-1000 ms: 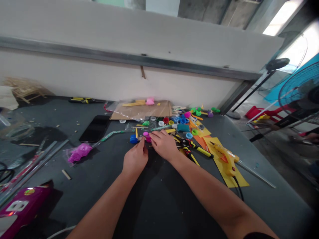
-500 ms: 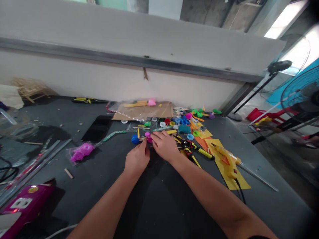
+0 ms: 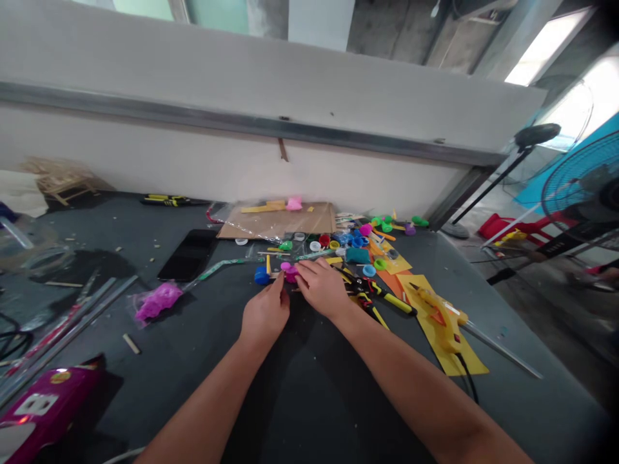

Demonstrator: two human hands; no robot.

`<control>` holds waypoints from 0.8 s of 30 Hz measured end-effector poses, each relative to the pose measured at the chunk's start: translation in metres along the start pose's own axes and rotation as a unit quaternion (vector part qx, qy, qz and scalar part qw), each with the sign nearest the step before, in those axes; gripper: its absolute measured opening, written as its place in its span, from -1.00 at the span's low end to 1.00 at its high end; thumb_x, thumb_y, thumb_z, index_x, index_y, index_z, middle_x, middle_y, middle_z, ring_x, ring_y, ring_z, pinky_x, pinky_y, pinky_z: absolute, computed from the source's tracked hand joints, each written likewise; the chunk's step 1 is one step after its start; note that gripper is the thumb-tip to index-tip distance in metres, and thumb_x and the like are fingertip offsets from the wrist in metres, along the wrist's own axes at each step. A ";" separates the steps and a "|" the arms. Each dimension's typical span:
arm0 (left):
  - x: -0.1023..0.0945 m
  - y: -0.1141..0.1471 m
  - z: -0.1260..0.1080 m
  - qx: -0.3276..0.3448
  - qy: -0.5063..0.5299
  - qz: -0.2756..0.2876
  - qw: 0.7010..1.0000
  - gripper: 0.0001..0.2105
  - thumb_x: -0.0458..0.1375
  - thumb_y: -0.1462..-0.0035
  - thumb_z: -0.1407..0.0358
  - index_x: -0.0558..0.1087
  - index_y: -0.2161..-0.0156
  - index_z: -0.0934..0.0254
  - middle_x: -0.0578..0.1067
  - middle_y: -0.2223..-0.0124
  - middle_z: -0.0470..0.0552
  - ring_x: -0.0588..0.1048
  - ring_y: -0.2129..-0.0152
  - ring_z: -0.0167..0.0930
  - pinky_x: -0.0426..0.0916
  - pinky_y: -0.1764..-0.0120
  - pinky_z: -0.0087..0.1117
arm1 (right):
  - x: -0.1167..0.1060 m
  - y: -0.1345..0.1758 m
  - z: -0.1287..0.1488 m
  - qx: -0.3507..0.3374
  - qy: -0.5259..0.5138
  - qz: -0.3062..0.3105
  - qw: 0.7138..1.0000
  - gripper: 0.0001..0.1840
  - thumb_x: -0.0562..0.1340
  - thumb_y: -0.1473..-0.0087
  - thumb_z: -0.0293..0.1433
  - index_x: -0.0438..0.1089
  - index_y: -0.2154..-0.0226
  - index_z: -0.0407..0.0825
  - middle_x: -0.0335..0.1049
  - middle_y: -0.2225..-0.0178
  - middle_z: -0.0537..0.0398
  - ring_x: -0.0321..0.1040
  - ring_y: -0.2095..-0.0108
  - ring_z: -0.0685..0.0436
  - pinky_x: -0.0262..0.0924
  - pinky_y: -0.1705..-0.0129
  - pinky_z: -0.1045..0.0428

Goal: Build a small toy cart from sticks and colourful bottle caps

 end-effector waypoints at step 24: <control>0.001 0.000 0.000 0.003 -0.003 0.006 1.000 -0.58 -0.10 -0.17 0.34 0.21 -0.15 0.21 0.51 0.12 0.06 0.51 0.30 -0.32 0.33 0.29 -0.39 | 0.018 -0.006 -0.024 0.104 -0.137 -0.010 0.985 -0.74 0.19 -0.07 -0.31 0.40 0.15 0.00 0.45 0.21 0.06 0.28 0.16 -0.15 0.14 0.08 -0.01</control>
Point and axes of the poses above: each hand's wrist, its own y-axis away from the middle knuckle, its own x-axis out of the palm, z = x × y, the point moved 10 cm from there along -y, towards the middle knuckle
